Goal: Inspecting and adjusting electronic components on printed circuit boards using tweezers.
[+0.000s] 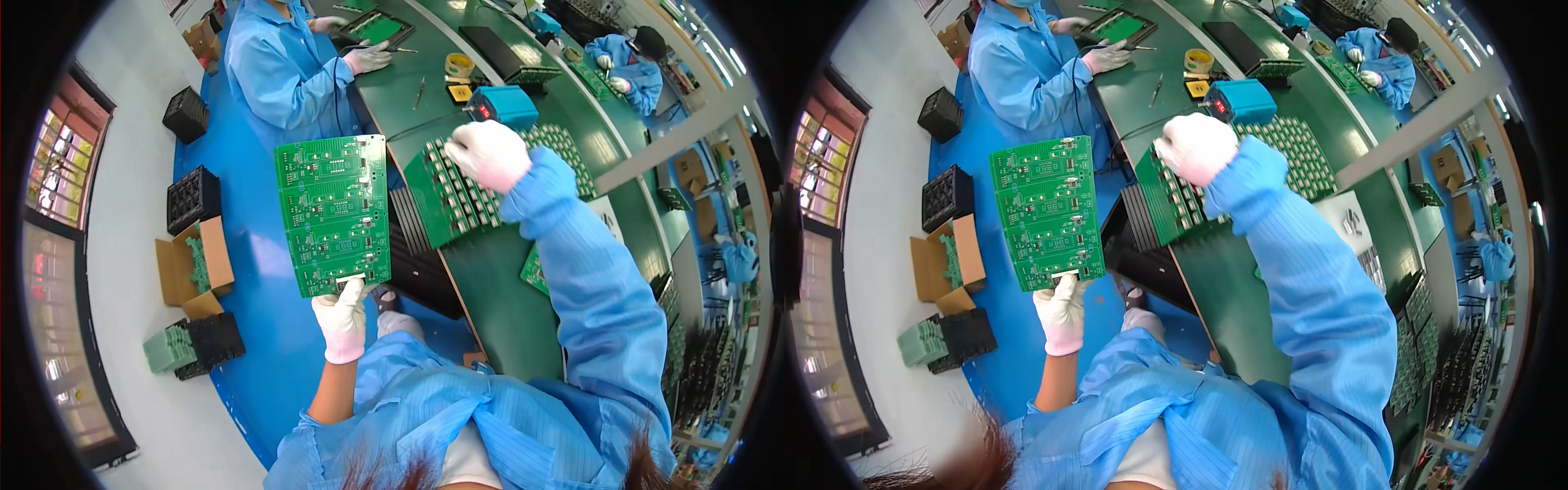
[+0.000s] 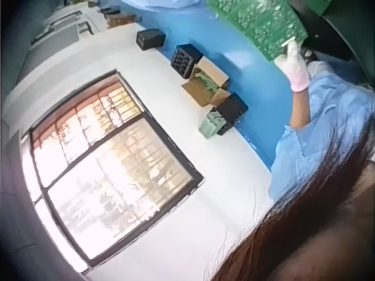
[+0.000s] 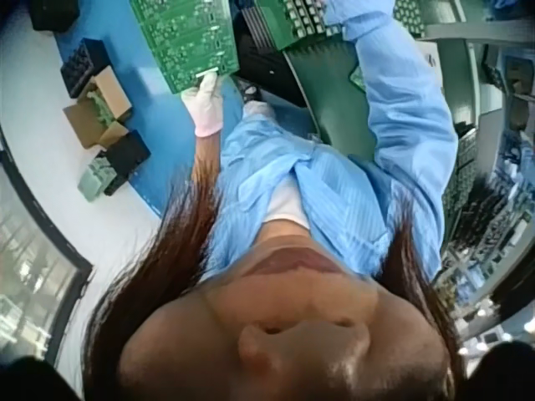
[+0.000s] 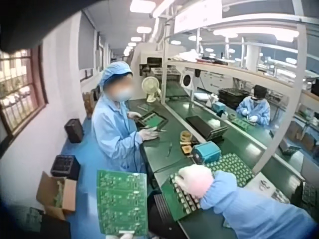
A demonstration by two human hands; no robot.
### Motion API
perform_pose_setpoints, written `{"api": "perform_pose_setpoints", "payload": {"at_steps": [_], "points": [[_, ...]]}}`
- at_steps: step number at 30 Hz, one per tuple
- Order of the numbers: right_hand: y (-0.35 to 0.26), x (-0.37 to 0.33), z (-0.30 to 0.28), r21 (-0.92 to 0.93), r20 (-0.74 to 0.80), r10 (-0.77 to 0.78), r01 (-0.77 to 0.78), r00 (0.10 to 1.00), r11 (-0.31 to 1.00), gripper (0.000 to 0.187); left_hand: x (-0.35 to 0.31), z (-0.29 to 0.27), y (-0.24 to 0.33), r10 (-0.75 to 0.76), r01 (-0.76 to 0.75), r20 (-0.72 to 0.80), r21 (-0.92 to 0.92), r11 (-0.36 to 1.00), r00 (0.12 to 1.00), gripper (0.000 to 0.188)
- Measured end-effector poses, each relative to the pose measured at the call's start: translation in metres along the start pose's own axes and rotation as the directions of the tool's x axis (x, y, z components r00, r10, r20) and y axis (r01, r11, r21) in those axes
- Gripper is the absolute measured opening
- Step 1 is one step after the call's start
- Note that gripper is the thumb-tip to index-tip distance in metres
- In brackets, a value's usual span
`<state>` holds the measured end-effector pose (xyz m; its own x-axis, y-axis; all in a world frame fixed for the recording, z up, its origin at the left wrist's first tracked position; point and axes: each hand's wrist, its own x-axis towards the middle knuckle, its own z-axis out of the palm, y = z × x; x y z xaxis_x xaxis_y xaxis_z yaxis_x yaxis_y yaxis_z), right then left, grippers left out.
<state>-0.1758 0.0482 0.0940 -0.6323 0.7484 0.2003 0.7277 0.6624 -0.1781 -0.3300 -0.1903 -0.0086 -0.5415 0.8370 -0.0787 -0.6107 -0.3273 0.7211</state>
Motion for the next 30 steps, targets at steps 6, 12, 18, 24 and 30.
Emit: {"api": "perform_pose_setpoints", "payload": {"at_steps": [6,12,18,24,30], "points": [[0.063,0.157,0.108,-0.178,0.379,0.239,-0.183,0.894,0.967,0.033,0.078,-0.02,0.021,0.105,-0.108,-0.102,-0.03,0.994,0.989,0.037],[0.081,0.242,0.2,-0.496,0.478,0.153,0.121,0.865,0.86,0.026,0.112,-0.071,0.044,0.153,-0.144,-0.31,0.052,0.988,0.938,0.041],[0.18,0.279,0.249,-0.42,0.321,0.519,-0.372,0.793,0.828,0.031,0.144,-0.068,0.039,0.104,-0.075,-0.402,0.088,0.993,0.909,0.039],[0.121,0.261,0.173,-0.178,0.498,0.552,-0.545,0.669,0.82,0.033,0.152,-0.057,0.046,-0.044,0.079,-0.329,0.094,0.992,0.943,0.026],[0.035,0.163,0.034,0.228,0.509,0.142,-0.292,0.849,0.929,0.022,0.148,-0.015,0.035,-0.16,0.174,-0.123,0.113,0.978,0.979,0.028]]}}
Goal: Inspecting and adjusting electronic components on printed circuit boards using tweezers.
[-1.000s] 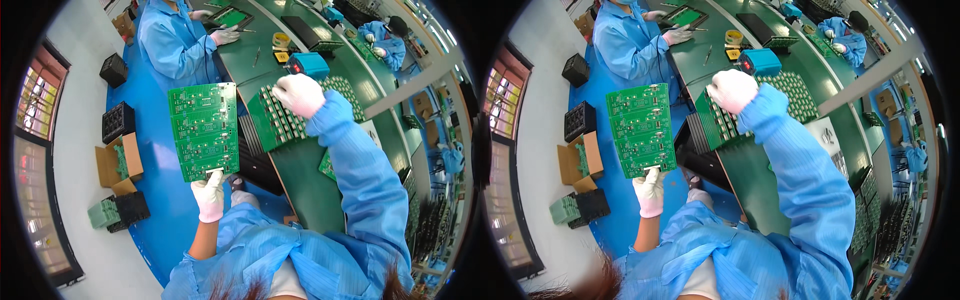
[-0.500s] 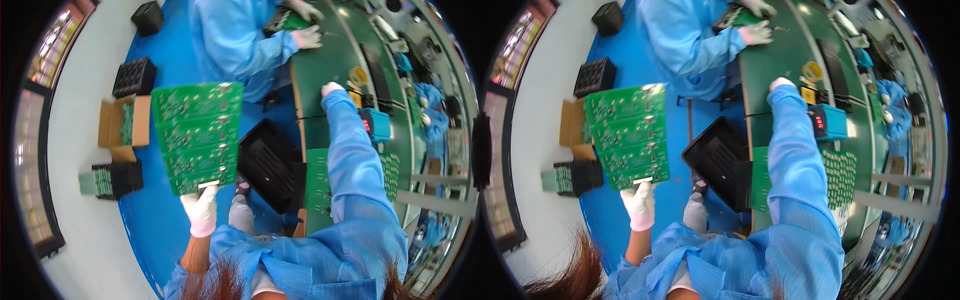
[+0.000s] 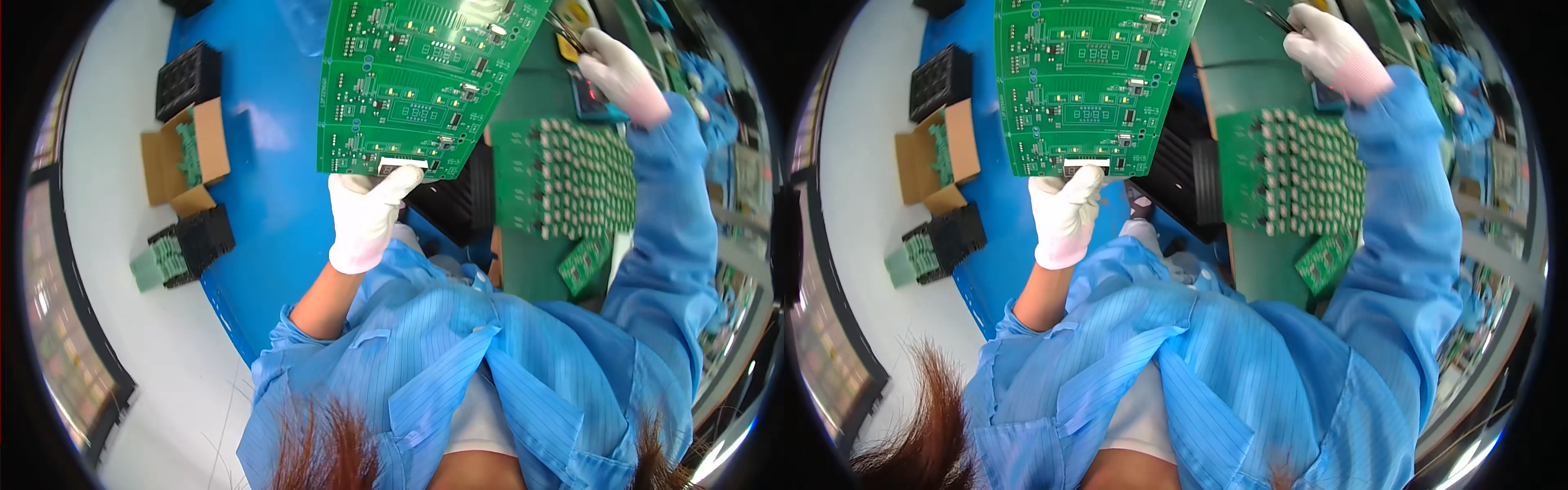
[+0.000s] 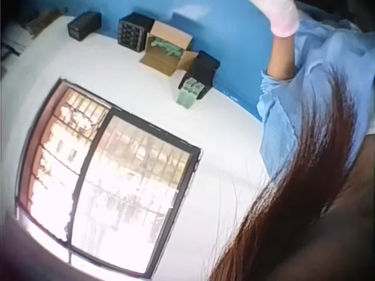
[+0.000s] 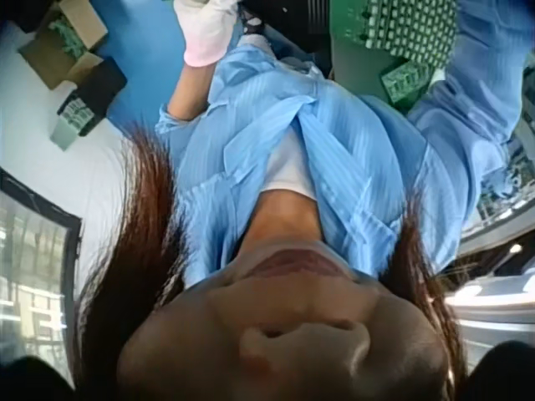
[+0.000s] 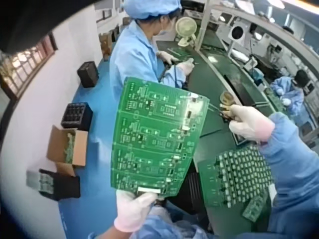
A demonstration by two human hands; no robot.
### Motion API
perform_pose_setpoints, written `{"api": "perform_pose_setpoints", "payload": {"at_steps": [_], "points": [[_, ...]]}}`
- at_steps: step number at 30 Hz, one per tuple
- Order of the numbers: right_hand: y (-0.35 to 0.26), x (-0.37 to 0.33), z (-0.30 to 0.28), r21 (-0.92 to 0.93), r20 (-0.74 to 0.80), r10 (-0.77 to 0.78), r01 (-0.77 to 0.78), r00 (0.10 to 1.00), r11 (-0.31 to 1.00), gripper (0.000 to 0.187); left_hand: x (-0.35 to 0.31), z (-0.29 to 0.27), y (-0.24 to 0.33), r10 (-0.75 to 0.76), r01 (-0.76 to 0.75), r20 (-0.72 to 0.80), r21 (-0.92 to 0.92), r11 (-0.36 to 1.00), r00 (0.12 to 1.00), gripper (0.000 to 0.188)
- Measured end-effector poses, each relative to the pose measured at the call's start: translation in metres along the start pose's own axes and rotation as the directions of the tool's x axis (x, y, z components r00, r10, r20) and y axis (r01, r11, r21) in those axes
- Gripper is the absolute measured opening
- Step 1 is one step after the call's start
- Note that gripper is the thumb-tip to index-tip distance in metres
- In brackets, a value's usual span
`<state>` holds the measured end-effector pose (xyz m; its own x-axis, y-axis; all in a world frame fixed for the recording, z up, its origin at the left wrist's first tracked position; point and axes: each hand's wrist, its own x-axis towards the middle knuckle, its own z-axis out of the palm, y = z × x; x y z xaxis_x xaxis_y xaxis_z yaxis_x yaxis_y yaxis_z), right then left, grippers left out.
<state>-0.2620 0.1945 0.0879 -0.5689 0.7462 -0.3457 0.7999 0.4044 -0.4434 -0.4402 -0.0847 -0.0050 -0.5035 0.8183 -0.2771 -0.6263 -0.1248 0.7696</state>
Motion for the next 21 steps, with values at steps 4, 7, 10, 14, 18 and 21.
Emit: {"api": "perform_pose_setpoints", "payload": {"at_steps": [4,7,10,14,18,21], "points": [[-0.027,-0.172,0.014,0.308,-0.411,-0.063,0.203,0.91,0.93,0.023,-0.018,0.034,-0.018,-0.078,0.129,0.265,-0.184,0.974,0.961,0.033],[-0.033,-0.262,0.013,0.381,-0.328,0.196,-0.061,0.924,0.923,0.026,-0.035,0.062,-0.039,-0.138,0.207,0.425,-0.121,0.971,0.895,0.037],[-0.024,-0.306,0.03,0.678,-0.284,0.467,-0.169,0.837,0.715,0.031,-0.058,0.079,-0.046,-0.174,0.229,0.514,-0.046,0.972,0.84,0.041],[-0.001,-0.364,0.041,0.649,-0.605,0.569,-0.069,0.558,0.758,0.033,-0.082,0.11,-0.056,-0.233,0.299,0.568,-0.024,0.954,0.789,0.045],[-0.004,-0.4,0.049,0.486,-0.656,0.487,-0.17,0.577,0.857,0.028,-0.1,0.131,-0.053,-0.272,0.322,0.586,0.02,0.946,0.763,0.046],[-0.011,-0.402,0.054,0.231,-0.598,0.164,-0.027,0.784,0.973,0.023,-0.114,0.137,-0.054,-0.284,0.301,0.603,0.076,0.951,0.745,0.046]]}}
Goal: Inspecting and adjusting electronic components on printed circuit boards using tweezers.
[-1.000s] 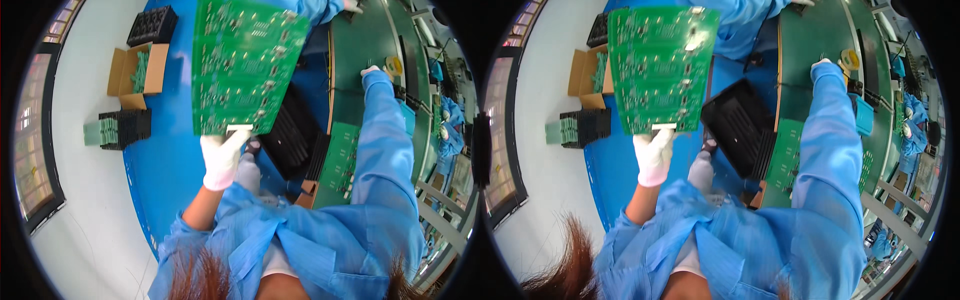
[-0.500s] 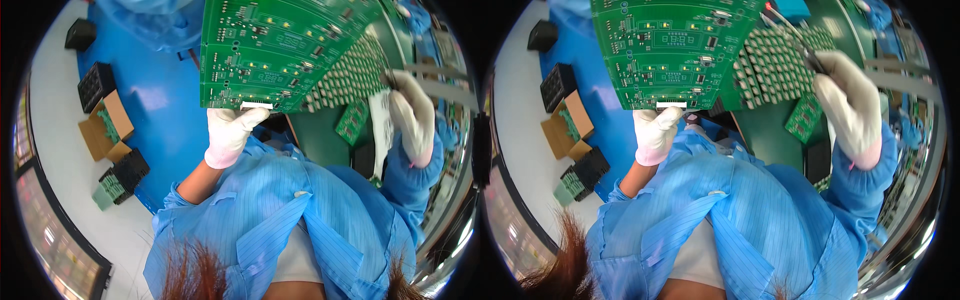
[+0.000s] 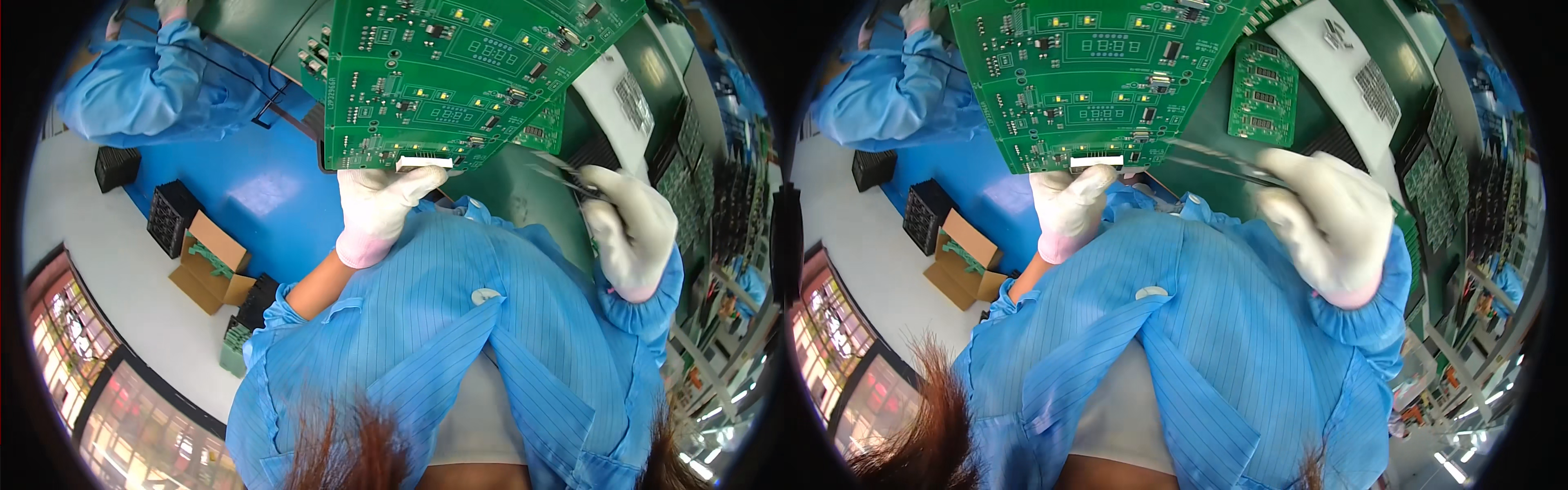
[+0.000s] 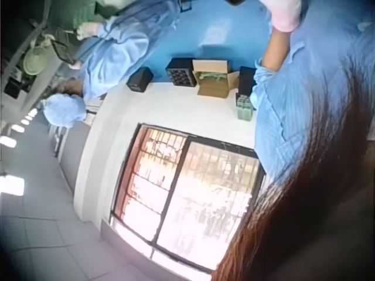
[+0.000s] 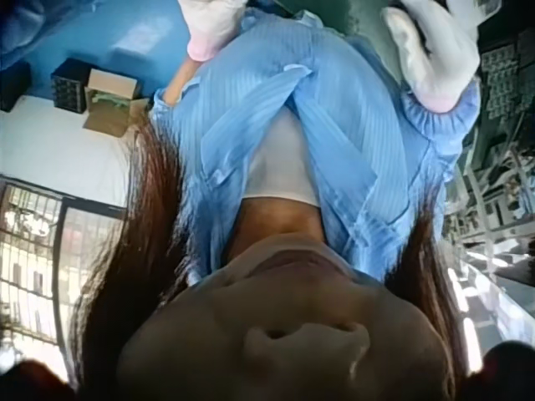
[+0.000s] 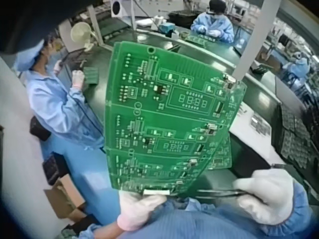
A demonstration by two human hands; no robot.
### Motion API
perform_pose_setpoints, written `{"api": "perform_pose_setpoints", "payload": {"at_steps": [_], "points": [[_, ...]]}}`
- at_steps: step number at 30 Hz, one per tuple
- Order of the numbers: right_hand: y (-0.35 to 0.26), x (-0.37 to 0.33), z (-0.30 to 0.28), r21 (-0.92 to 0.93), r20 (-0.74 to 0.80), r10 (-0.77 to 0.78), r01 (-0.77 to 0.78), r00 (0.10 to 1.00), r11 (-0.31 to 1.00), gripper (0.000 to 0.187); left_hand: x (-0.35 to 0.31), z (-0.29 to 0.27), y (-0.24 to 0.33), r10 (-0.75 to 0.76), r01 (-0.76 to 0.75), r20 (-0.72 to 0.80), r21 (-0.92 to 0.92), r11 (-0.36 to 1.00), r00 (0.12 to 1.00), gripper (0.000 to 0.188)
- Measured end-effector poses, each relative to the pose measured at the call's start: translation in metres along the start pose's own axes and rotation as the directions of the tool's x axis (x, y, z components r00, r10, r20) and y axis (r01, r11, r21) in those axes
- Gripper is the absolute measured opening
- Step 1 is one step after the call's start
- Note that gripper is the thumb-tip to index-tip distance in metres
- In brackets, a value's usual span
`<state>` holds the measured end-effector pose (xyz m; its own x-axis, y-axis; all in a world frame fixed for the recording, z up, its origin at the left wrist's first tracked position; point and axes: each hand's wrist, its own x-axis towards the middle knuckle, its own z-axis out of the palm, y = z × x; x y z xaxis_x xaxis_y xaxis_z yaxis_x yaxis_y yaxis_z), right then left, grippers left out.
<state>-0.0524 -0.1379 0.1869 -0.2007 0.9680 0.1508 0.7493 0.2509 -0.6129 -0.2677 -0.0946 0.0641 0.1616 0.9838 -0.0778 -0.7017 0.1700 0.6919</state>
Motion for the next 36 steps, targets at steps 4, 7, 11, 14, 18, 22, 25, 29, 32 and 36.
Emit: {"api": "perform_pose_setpoints", "payload": {"at_steps": [4,7,11,14,18,22,25,29,32,36], "points": [[0.01,0.0,0.009,-0.215,-0.032,-0.159,0.149,0.987,0.965,0.022,-0.005,0.012,-0.008,0.006,-0.011,0.041,0.117,0.993,0.999,0.044],[0.017,0.002,0.009,-0.325,0.002,-0.257,0.243,0.966,0.914,0.019,-0.004,0.019,-0.012,-0.042,0.036,0.044,0.131,0.991,0.998,0.044],[0.023,0.007,0.006,-0.393,0.058,-0.294,0.293,0.954,0.872,0.017,-0.002,0.026,-0.018,-0.059,0.054,0.04,0.116,0.992,0.997,0.043],[0.022,0.011,0.003,-0.426,0.095,-0.304,0.315,0.948,0.848,0.016,-0.001,0.028,-0.02,-0.055,0.051,0.039,0.098,0.994,0.998,0.043],[0.019,0.012,0.003,-0.461,0.117,-0.325,0.341,0.938,0.819,0.016,-0.002,0.027,-0.018,-0.008,-0.02,0.105,0.266,0.964,0.994,0.042],[0.012,0.015,0.005,-0.495,0.139,-0.351,0.372,0.926,0.785,0.017,-0.004,0.025,-0.01,-0.031,0.003,0.093,0.288,0.958,0.995,0.042],[0.011,0.019,0.005,-0.509,0.15,-0.367,0.389,0.918,0.767,0.018,-0.002,0.024,-0.009,-0.046,0.02,0.095,0.26,0.966,0.994,0.041],[0.012,0.022,0.005,-0.525,0.167,-0.396,0.421,0.903,0.74,0.019,0.001,0.023,-0.011,-0.069,0.052,0.114,0.151,0.987,0.991,0.041],[0.012,0.022,0.007,-0.542,0.169,-0.399,0.423,0.901,0.726,0.019,0.001,0.02,-0.012,-0.047,0.023,0.108,0.213,0.977,0.993,0.041],[0.005,0.02,0.015,-0.52,0.131,-0.387,0.396,0.913,0.757,0.02,0.0,0.016,-0.01,-0.026,0.007,0.099,0.183,0.983,0.995,0.042]]}}
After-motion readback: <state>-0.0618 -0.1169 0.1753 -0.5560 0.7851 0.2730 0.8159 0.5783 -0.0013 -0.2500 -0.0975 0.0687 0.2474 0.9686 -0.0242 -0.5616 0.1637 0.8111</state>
